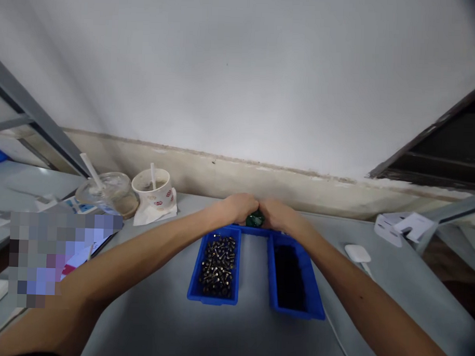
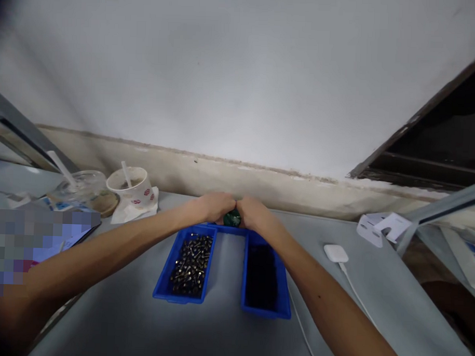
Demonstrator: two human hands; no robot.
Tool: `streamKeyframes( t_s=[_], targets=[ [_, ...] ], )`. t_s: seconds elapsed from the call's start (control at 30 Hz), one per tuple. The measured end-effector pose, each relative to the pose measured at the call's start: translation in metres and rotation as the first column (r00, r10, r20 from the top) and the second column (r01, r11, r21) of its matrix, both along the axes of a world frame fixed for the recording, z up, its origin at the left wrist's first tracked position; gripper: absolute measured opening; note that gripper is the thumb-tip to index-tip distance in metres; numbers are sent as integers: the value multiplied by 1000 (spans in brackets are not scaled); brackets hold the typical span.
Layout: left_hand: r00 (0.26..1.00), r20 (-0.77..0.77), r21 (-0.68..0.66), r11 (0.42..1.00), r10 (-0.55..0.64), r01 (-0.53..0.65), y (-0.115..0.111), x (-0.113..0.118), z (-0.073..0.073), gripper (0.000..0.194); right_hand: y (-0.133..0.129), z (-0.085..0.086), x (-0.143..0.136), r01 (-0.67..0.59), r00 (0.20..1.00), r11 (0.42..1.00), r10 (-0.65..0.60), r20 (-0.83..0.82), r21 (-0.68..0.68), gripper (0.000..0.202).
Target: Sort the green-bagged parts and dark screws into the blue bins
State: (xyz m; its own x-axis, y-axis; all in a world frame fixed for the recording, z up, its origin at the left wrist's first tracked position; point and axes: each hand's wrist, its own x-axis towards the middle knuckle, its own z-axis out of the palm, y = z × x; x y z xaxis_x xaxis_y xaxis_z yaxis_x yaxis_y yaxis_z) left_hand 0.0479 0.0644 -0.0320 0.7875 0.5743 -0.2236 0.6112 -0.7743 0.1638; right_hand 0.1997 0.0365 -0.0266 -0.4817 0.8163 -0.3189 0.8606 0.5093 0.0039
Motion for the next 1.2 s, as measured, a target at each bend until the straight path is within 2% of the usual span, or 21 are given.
streamKeyframes(
  t_s=[0.13, 0.3, 0.43, 0.57, 0.7, 0.83, 0.93, 1.0, 1.1, 1.2],
  targets=[
    [998, -53, 14, 999, -35, 35, 5, -3, 2, 16, 5, 0, 1, -8, 999, 1000, 8, 38, -1, 25],
    [994, -84, 25, 997, -69, 71, 7, -4, 5, 16, 9, 3, 0, -28, 999, 999, 29, 36, -26, 31],
    [998, -47, 47, 998, -39, 41, 4, -6, 8, 18, 8, 7, 5, -45, 999, 997, 43, -29, -64, 31],
    [1000, -1, 49, 999, -11, 11, 1, -13, 16, 17, 4, 15, 13, -17, 990, 993, 0, -143, -118, 26],
    [998, 58, 44, 999, 8, -11, -2, -18, 34, 20, 0, 29, 16, 8, 978, 998, -22, -210, -68, 22],
    [995, 101, 97, 995, 17, -27, -7, -20, 62, 20, -9, 54, 21, 67, 960, 998, -60, -273, 16, 23],
    [983, 183, 144, 989, 2, -29, -18, -22, 84, 17, -28, 78, 26, 126, 944, 990, -100, -313, 64, 23],
    [967, 254, 149, 989, -31, -8, -30, -23, 93, 13, -47, 92, 29, 154, 941, 982, -111, -320, 112, 19],
    [938, 346, 59, 998, -16, -5, -52, -24, 90, 12, -78, 101, 33, 174, 929, 974, -113, -352, 146, 16],
    [920, 390, -93, 996, 28, 9, -71, -22, 67, 14, -99, 88, 37, 159, 904, 987, -147, -401, -1, 17]
  ],
)
